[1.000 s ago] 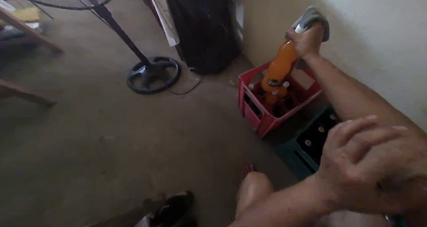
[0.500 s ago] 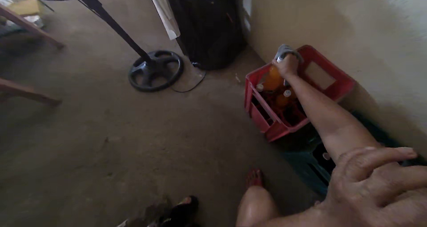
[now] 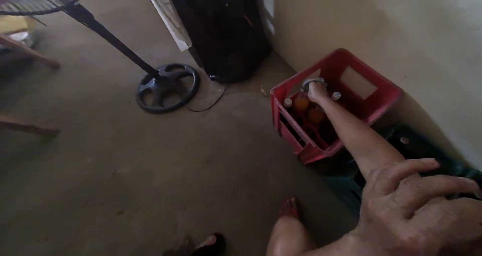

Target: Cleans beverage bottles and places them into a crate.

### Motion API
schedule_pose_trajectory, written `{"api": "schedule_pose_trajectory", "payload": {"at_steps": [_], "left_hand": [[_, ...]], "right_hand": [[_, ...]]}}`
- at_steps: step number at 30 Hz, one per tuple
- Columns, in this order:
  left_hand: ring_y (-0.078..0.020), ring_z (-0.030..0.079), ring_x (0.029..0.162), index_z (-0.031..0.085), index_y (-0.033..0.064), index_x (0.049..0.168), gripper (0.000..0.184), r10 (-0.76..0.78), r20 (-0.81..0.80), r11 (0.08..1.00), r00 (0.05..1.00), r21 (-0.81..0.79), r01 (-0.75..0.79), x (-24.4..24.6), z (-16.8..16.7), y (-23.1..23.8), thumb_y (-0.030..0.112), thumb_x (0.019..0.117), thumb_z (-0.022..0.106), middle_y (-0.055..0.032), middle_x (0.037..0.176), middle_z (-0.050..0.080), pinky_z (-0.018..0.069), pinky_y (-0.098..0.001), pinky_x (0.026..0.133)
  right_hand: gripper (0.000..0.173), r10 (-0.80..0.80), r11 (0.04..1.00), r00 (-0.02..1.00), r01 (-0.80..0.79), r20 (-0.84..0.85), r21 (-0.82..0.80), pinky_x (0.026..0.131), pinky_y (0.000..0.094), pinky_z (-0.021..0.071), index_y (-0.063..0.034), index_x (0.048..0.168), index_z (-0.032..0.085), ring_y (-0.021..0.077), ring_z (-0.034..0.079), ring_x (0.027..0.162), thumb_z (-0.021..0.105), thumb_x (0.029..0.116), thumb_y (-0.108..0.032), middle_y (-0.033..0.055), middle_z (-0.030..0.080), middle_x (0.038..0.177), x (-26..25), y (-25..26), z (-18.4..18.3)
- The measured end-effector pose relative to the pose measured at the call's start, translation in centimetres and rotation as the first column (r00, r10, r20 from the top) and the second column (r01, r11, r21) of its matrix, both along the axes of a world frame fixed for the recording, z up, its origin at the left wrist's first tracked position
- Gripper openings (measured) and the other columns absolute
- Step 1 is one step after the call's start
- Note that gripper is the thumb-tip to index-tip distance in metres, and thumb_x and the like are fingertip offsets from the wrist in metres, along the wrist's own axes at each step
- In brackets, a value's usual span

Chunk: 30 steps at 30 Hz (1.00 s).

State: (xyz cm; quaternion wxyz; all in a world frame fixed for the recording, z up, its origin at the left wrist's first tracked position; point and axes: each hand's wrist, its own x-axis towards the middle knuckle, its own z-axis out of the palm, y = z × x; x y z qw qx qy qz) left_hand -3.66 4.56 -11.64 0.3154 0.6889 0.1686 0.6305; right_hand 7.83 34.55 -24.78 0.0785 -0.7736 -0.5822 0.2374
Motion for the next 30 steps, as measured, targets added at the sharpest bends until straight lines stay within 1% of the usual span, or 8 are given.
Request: {"api": "schedule_pose_trajectory", "payload": {"at_steps": [3,7,9,16,22,25,28,30], "left_hand": [[-0.0298,0.062,0.121,0.073,0.006,0.092,0.012,-0.025,-0.011,1.0,1.0,-0.007,0.025,0.1,0.0,-0.1,0.018,0.0898,0.075,-0.0118,0.104,0.075,0.0458,-0.037,0.11],[-0.0302,0.061,0.122,0.074,0.0059,0.092,0.012,-0.046,-0.053,0.999,0.998,-0.017,0.045,0.5,-0.1,-0.2,0.017,0.0876,0.075,-0.0118,0.105,0.075,0.0453,-0.0372,0.109],[-0.0315,0.062,0.121,0.075,0.0053,0.093,0.013,-0.042,-0.077,0.999,0.996,-0.014,0.041,1.0,-0.3,-0.1,0.017,0.0872,0.075,-0.012,0.104,0.075,0.0466,-0.038,0.108],[-0.0313,0.062,0.119,0.074,0.0046,0.096,0.015,-0.05,-0.131,0.999,0.99,-0.012,0.049,1.2,-0.3,-0.6,0.016,0.087,0.075,-0.0117,0.106,0.075,0.048,-0.0398,0.105],[-0.0342,0.063,0.121,0.075,0.0025,0.099,0.018,-0.042,-0.143,0.996,0.989,-0.081,0.031,1.4,-0.7,-0.4,0.016,0.0881,0.071,-0.0126,0.108,0.075,0.0471,-0.0449,0.109],[-0.031,0.063,0.121,0.075,0.0018,0.103,0.02,0.025,-0.152,0.985,0.988,-0.166,-0.051,0.8,-1.1,0.9,0.017,0.0923,0.067,-0.0121,0.111,0.074,0.0471,-0.0444,0.109],[-0.0262,0.063,0.12,0.072,0.0032,0.113,0.03,0.125,-0.198,0.954,0.972,-0.244,-0.172,0.2,-1.4,2.2,0.022,0.0898,0.074,-0.0119,0.117,0.071,0.0496,-0.0428,0.105],[-0.0295,0.057,0.129,0.065,0.0047,0.131,0.058,0.114,-0.249,0.934,0.962,-0.303,-0.189,-0.4,-1.2,2.9,0.033,0.0834,0.083,-0.0161,0.133,0.064,0.0475,-0.0466,0.109]], "right_hand": [[0.044,-0.066,0.992,0.993,0.055,0.095,0.116,0.099,0.0681,0.0441,0.0119,0.12,0.063,0.0512,0.059,0.12,0.06,0.1025,-0.028,0.0343,0.062,0.124,4.1,-0.6,2.6],[0.065,-0.045,0.991,0.987,0.064,0.155,-0.117,0.105,0.0685,0.0399,0.0098,0.13,0.059,0.0504,0.053,0.128,0.066,0.0976,-0.046,0.0337,0.059,0.132,9.0,-2.0,0.0],[0.06,-0.094,0.989,0.99,0.105,0.103,-0.108,0.107,0.0673,0.04,0.0073,0.138,0.055,0.0504,0.052,0.13,0.07,0.0969,-0.035,0.0329,0.057,0.136,9.0,-3.0,-2.3],[0.045,-0.238,0.958,0.971,0.241,-0.039,0.156,0.098,0.07,0.0435,0.0062,0.129,0.061,0.0502,0.06,0.118,0.069,0.0954,-0.023,0.0317,0.064,0.123,9.0,-4.4,-2.4],[0.052,-0.086,0.956,0.992,0.055,0.095,0.288,0.092,0.0722,0.0443,0.0053,0.121,0.065,0.0527,0.062,0.109,0.071,0.0952,-0.04,0.0327,0.066,0.111,9.9,-10.2,13.9],[0.046,0.088,0.859,0.981,-0.163,0.174,0.485,0.084,0.0726,0.0467,0.0044,0.109,0.069,0.0504,0.067,0.095,0.077,0.0905,-0.037,0.0298,0.069,0.097,10.0,-15.0,22.0],[0.044,0.222,0.722,0.952,-0.306,0.21,0.62,0.079,0.0669,0.0502,0.0044,0.103,0.069,0.0415,0.069,0.085,0.076,0.0877,-0.037,0.0245,0.069,0.09,10.0,-19.9,28.8],[0.043,0.287,0.652,0.933,-0.358,0.219,0.668,0.076,0.0545,0.0534,0.0046,0.102,0.068,0.0284,0.068,0.079,0.074,0.0869,-0.035,0.0193,0.068,0.088,9.3,-23.0,32.3]]}}
